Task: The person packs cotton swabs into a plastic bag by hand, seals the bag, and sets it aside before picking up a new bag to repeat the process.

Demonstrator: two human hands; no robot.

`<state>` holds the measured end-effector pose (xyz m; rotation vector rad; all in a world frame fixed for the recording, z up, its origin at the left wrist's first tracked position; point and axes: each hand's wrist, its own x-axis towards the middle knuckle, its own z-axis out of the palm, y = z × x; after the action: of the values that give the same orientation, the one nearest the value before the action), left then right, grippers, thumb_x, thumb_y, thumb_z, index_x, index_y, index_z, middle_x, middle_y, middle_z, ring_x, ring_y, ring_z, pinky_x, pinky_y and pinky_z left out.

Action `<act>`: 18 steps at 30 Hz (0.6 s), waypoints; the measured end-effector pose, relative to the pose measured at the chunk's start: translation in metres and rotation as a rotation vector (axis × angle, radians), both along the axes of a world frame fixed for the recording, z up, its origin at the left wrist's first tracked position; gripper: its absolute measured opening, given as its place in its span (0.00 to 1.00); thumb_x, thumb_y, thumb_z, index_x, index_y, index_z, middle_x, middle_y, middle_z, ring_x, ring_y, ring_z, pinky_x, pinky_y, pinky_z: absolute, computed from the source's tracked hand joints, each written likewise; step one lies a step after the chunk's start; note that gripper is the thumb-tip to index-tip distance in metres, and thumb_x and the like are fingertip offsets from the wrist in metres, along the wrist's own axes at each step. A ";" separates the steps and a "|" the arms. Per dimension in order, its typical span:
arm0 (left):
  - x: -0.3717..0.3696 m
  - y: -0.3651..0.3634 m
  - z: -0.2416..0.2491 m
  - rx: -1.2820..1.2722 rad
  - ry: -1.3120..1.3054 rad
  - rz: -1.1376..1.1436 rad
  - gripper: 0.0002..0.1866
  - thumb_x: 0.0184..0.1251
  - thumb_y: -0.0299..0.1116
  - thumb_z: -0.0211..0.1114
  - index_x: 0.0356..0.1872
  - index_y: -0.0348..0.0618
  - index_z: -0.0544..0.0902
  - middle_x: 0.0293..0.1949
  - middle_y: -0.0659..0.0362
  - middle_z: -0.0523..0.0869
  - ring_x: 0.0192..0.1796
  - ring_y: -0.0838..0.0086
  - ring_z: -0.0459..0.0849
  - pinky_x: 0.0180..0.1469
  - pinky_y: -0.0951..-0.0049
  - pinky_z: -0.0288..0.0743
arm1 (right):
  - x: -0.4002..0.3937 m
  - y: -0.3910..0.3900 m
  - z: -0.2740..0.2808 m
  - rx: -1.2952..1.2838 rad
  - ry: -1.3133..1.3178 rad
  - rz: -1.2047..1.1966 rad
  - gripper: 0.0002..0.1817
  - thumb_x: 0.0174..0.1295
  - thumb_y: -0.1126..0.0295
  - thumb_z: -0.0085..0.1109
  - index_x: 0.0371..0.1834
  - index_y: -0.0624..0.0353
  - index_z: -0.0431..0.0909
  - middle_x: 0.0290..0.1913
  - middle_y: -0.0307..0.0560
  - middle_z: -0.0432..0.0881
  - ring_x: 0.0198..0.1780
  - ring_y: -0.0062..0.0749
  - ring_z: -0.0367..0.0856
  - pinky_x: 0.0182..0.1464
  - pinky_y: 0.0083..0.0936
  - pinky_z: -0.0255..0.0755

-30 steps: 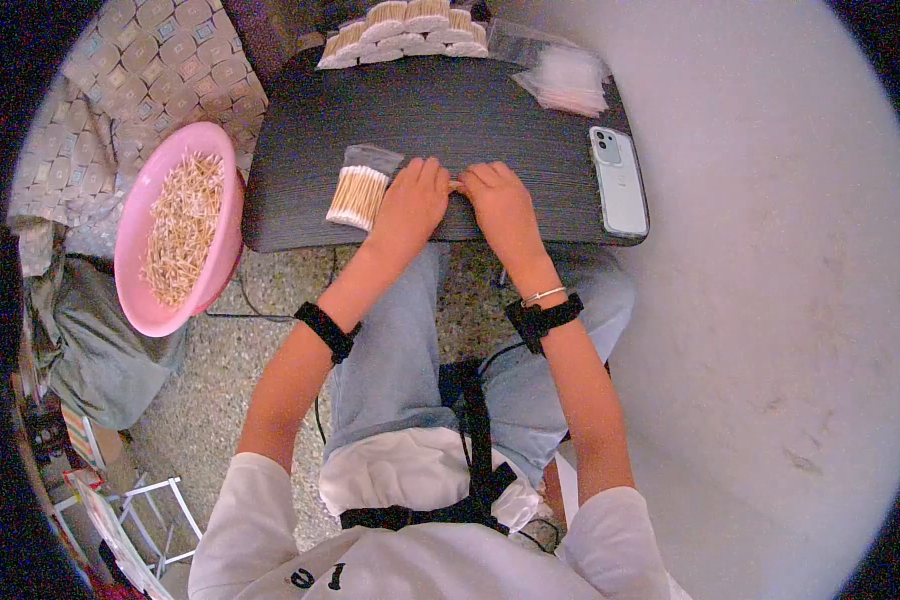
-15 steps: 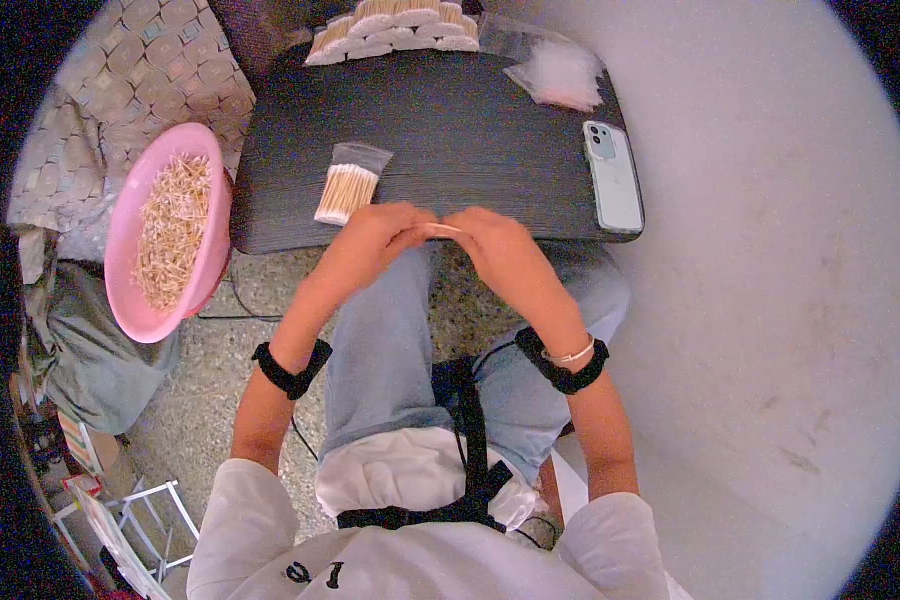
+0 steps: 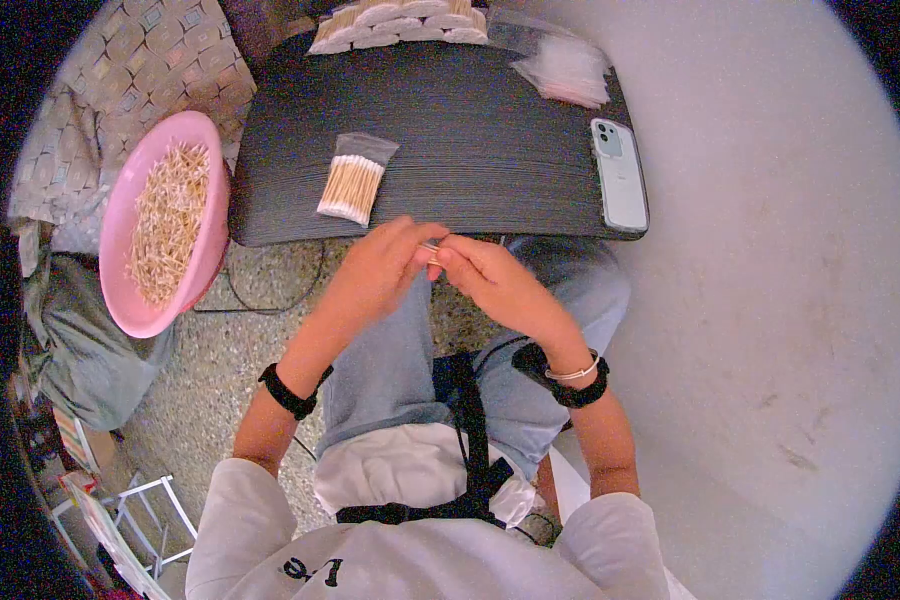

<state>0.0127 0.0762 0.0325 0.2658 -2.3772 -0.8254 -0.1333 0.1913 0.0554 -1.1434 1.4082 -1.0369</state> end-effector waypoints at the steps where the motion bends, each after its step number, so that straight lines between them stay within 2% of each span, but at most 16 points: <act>1: 0.001 0.001 -0.001 -0.006 -0.010 0.012 0.10 0.62 0.33 0.59 0.43 0.41 0.77 0.34 0.52 0.77 0.38 0.56 0.80 0.38 0.61 0.74 | 0.002 0.000 0.002 0.048 -0.112 0.008 0.17 0.74 0.60 0.42 0.41 0.64 0.75 0.24 0.29 0.62 0.24 0.13 0.55 0.26 0.14 0.52; 4: 0.005 0.001 -0.004 -0.024 -0.024 0.044 0.09 0.64 0.35 0.58 0.38 0.41 0.77 0.32 0.51 0.77 0.36 0.54 0.80 0.36 0.61 0.73 | 0.012 0.001 0.007 0.130 -0.394 -0.033 0.18 0.74 0.59 0.42 0.40 0.63 0.75 0.23 0.27 0.58 0.23 0.12 0.51 0.25 0.13 0.47; 6: 0.009 0.000 -0.006 -0.036 -0.013 0.065 0.09 0.66 0.35 0.57 0.32 0.40 0.76 0.29 0.52 0.77 0.32 0.55 0.79 0.33 0.60 0.72 | 0.016 0.002 0.007 0.153 -0.435 -0.018 0.19 0.74 0.58 0.42 0.39 0.64 0.75 0.23 0.27 0.58 0.23 0.12 0.51 0.25 0.13 0.47; 7: 0.009 0.001 -0.005 0.045 -0.026 0.089 0.09 0.67 0.35 0.57 0.30 0.40 0.75 0.28 0.53 0.77 0.31 0.55 0.79 0.32 0.60 0.72 | 0.018 0.002 0.006 0.166 -0.455 -0.009 0.19 0.74 0.58 0.42 0.39 0.64 0.74 0.23 0.27 0.58 0.23 0.12 0.51 0.25 0.13 0.47; 9: 0.008 0.002 0.001 0.204 -0.056 0.137 0.12 0.68 0.35 0.57 0.27 0.39 0.74 0.27 0.53 0.77 0.29 0.55 0.79 0.31 0.60 0.71 | 0.022 0.001 0.002 0.081 -0.217 -0.036 0.18 0.74 0.58 0.42 0.38 0.62 0.75 0.21 0.31 0.64 0.22 0.19 0.61 0.25 0.19 0.56; 10: 0.007 0.002 -0.001 0.196 -0.030 0.141 0.12 0.68 0.35 0.57 0.28 0.39 0.74 0.27 0.52 0.77 0.29 0.55 0.79 0.31 0.61 0.71 | 0.024 0.000 -0.001 0.036 -0.098 -0.048 0.18 0.74 0.57 0.42 0.37 0.60 0.75 0.20 0.34 0.68 0.21 0.23 0.66 0.25 0.22 0.60; 12: 0.003 0.000 -0.005 0.177 0.021 0.149 0.11 0.68 0.35 0.57 0.28 0.38 0.74 0.28 0.51 0.78 0.30 0.55 0.79 0.30 0.61 0.71 | 0.029 -0.001 -0.004 -0.104 0.229 -0.131 0.16 0.73 0.59 0.42 0.36 0.60 0.74 0.21 0.44 0.73 0.23 0.37 0.73 0.27 0.28 0.64; 13: 0.001 -0.001 -0.005 0.122 0.007 0.163 0.10 0.68 0.34 0.57 0.30 0.38 0.75 0.29 0.51 0.78 0.32 0.55 0.79 0.33 0.61 0.71 | 0.030 -0.002 -0.005 -0.175 0.393 -0.172 0.16 0.73 0.60 0.42 0.35 0.60 0.73 0.22 0.49 0.76 0.25 0.44 0.77 0.28 0.32 0.66; 16: -0.004 -0.009 -0.002 -0.033 0.019 0.262 0.07 0.67 0.32 0.58 0.35 0.38 0.78 0.35 0.50 0.79 0.41 0.55 0.79 0.42 0.60 0.71 | 0.020 -0.007 0.003 -0.082 0.536 -0.195 0.14 0.72 0.64 0.42 0.33 0.61 0.72 0.26 0.59 0.79 0.32 0.58 0.79 0.31 0.42 0.69; 18: -0.007 -0.016 -0.003 -0.127 0.108 0.404 0.08 0.64 0.32 0.60 0.40 0.40 0.79 0.41 0.51 0.80 0.49 0.55 0.76 0.51 0.59 0.69 | 0.012 -0.014 -0.001 -0.102 0.640 -0.285 0.16 0.72 0.63 0.42 0.31 0.61 0.71 0.21 0.53 0.72 0.23 0.46 0.73 0.28 0.34 0.65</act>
<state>0.0054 0.0599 0.0298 0.6084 -2.1606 -0.4842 -0.1216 0.1768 0.0542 -1.4551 2.0876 -0.9852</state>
